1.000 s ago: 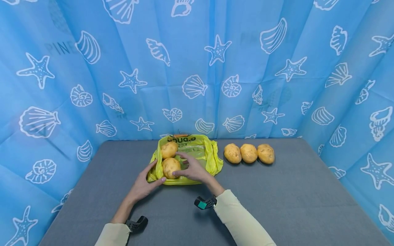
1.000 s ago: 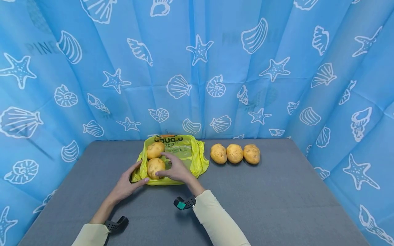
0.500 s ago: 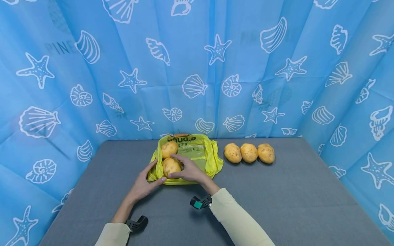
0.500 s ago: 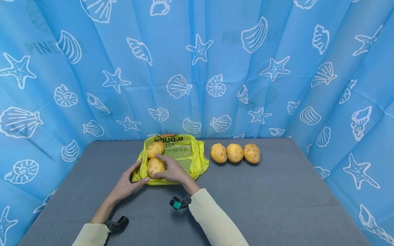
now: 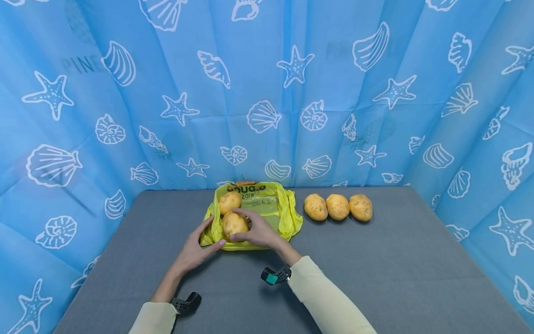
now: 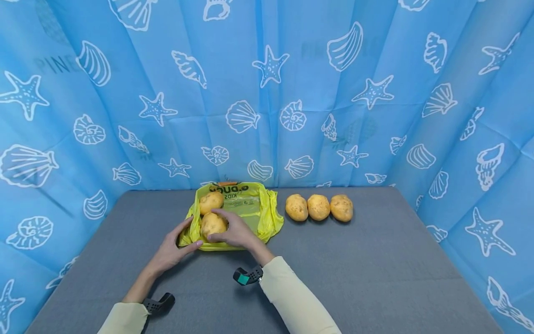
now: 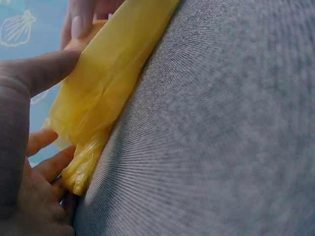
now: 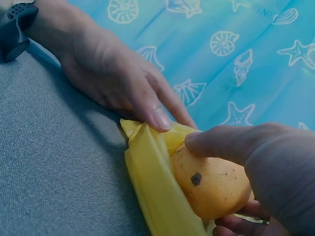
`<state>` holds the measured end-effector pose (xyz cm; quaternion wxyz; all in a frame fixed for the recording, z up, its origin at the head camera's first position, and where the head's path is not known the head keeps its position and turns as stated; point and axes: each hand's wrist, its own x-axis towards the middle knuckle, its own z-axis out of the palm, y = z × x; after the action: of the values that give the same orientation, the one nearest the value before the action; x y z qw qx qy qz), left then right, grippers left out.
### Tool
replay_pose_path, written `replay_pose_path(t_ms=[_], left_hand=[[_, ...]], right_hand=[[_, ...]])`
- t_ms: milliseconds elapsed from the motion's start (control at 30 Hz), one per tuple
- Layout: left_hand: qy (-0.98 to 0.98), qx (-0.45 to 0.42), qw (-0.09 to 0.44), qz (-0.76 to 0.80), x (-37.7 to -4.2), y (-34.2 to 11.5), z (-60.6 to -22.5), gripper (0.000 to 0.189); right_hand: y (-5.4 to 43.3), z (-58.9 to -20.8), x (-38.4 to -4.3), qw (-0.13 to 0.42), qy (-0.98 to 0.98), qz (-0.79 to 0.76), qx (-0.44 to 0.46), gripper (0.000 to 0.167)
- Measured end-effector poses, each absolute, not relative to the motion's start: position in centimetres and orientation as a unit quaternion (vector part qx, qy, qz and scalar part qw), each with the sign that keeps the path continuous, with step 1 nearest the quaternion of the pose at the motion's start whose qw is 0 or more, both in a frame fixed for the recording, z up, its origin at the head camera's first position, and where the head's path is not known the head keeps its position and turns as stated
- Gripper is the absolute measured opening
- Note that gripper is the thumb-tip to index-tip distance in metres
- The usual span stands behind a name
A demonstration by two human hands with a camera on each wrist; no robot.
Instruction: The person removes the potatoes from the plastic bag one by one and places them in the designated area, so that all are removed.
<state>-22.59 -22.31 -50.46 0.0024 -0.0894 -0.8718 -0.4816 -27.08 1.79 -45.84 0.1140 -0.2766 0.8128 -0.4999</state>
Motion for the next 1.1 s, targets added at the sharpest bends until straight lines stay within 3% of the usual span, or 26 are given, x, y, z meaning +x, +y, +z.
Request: replay_pose_path(t_ms=[1100], left_hand=[[-0.867,-0.094,0.003,-0.489,-22.7,-22.4,-50.6,0.085]], right_hand=[[11.4,-41.5,-25.3,0.041,0.806,-0.534,-0.252,0.073]])
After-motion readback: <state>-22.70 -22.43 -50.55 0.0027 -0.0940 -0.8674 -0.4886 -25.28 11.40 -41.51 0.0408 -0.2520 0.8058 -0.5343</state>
